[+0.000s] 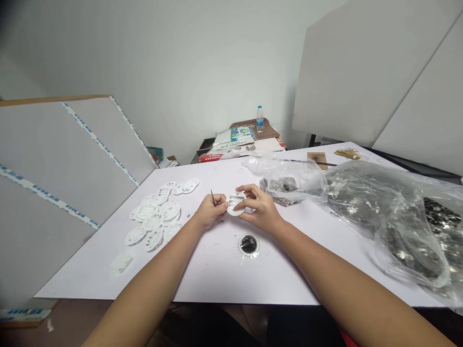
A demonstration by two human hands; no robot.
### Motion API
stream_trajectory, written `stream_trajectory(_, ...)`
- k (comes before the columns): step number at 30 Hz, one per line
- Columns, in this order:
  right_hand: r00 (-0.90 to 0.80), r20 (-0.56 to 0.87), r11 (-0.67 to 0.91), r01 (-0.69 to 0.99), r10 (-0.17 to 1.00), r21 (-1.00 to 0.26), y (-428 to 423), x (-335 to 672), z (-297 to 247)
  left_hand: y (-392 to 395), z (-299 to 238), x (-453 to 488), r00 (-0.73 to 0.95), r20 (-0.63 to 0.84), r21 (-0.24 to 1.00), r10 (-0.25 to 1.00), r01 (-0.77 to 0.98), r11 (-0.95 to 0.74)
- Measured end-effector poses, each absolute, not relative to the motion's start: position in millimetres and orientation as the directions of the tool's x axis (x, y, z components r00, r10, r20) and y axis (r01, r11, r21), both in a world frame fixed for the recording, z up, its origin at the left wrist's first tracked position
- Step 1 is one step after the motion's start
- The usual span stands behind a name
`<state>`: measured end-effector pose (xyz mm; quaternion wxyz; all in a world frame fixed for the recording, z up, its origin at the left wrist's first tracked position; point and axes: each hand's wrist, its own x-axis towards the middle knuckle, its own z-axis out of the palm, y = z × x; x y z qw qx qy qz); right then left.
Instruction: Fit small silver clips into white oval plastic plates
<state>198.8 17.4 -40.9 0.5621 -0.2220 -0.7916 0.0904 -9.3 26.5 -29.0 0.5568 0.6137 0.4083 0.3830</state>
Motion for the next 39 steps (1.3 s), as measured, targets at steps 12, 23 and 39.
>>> stream_trajectory(12,-0.409,0.723,0.824,0.386,0.556,-0.415,32,207,-53,25,-23,-21,0.327,-0.016,0.82,0.945,0.545,-0.175)
stream_trajectory(23,-0.488,0.639,0.804,0.375,0.594,-0.461,30,203,-57,27,-23,-25,0.503,0.129,0.56,0.855,0.674,-0.482)
stream_trajectory(39,-0.477,0.628,0.789,0.399,0.614,-0.468,28,200,-57,31,-31,-25,0.513,0.173,0.508,0.841,0.685,-0.522)
